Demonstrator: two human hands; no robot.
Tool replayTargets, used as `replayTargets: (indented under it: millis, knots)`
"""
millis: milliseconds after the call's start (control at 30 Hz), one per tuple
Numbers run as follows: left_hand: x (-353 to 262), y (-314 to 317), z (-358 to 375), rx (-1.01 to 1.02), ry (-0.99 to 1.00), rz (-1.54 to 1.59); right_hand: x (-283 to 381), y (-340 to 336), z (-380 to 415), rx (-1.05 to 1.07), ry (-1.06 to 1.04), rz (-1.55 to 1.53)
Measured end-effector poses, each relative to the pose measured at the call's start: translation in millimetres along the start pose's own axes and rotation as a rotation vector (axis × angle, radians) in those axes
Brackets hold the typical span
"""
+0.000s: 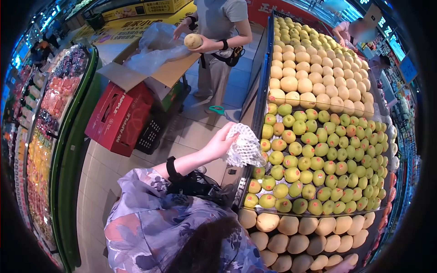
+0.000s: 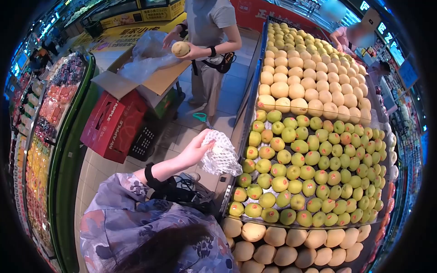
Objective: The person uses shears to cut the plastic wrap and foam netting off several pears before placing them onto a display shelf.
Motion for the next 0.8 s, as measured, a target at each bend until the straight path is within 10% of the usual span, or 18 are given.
replayTargets:
  millis: [800]
  knots:
    - [-4.3, 48.0, -3.4, 0.118, -0.117, 0.077, -72.1, -36.6, 4.0, -0.080, 0.103, -0.031]
Point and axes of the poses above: each hand's wrist, its own z-axis away from the middle knuckle, its own y-axis out of the palm, x = y × z, the point moved 8 cm from there along -z, towards the middle knuckle, and after that the axes turned 8 degrees about -z, right-handed, at the moved point
